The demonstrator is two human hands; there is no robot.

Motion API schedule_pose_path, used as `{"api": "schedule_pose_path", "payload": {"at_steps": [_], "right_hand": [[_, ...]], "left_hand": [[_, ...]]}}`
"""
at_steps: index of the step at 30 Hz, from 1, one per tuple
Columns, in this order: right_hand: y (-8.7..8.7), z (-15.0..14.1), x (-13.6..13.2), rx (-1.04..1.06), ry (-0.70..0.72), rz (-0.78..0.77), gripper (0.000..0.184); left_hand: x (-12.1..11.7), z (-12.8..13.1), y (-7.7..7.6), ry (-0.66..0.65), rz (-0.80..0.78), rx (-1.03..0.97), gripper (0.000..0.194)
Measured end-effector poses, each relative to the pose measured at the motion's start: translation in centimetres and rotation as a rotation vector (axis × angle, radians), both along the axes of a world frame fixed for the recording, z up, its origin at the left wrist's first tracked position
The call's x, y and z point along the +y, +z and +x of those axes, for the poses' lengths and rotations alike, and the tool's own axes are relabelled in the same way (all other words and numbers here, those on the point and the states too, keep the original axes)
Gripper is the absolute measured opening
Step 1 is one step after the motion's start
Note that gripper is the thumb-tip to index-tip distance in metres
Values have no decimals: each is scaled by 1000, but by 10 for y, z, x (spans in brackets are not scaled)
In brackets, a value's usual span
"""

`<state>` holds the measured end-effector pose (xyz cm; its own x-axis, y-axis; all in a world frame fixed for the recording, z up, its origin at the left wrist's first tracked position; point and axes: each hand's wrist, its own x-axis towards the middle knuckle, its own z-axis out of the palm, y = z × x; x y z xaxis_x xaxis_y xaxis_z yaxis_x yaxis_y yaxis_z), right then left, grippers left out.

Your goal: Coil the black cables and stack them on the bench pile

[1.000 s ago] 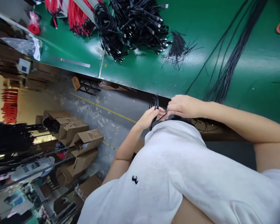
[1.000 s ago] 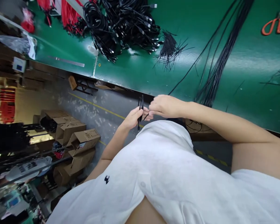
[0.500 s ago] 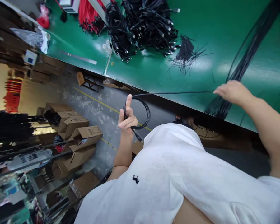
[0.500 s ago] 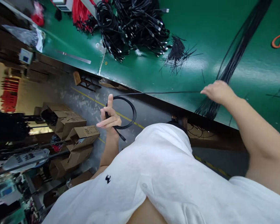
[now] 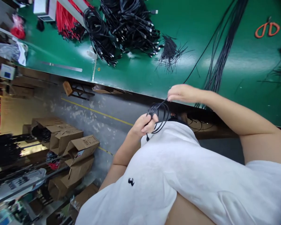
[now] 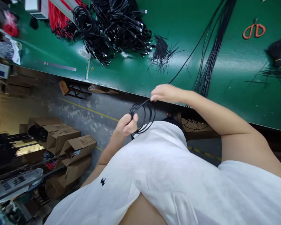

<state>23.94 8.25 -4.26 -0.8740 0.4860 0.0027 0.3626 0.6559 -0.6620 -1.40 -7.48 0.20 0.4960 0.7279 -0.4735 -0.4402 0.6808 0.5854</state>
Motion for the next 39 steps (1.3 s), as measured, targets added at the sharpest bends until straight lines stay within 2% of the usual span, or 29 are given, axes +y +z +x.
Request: {"api": "schedule_pose_path", "payload": {"at_steps": [3,4,6,9,13,15,17,20,23,24,26,29,31,35,39], "right_hand": [[-43,56,30,-209,-349,45,41],[-55,72,36,-262,-395,58,40],[-77,99,43,-293,-396,70,37],[-101,124,44,-268,-370,133,35],[-121,146,48,-411,-501,212,35],[-118,143,49,-474,-500,248,42],[-100,123,39,-399,-370,293,52],[-45,69,0,-89,-57,292,53],[15,12,-41,143,274,129,46],[30,-3,-49,186,339,72,45],[47,-26,-52,237,329,5,46],[46,-39,-32,248,134,-43,45],[35,-35,-16,219,62,-130,43],[6,-10,4,146,-52,-290,46],[-29,19,11,91,-303,-345,52]], "left_hand": [[-6,-21,12,257,-86,9,45],[-8,-27,15,338,-106,19,51],[-11,-32,19,462,-131,43,55],[-13,-36,27,588,-143,69,45],[-14,-49,41,663,-90,88,35],[-16,-59,45,721,-28,104,37],[-15,-68,42,733,-10,150,39],[-6,-70,23,603,-43,246,32],[6,-52,-2,477,8,295,22],[9,-43,-9,422,27,296,22],[11,-21,-17,265,51,269,28],[6,5,-16,21,88,133,35],[2,12,-9,-21,109,30,31],[-1,4,6,111,74,-13,19],[-5,-14,10,332,-93,75,32]]}}
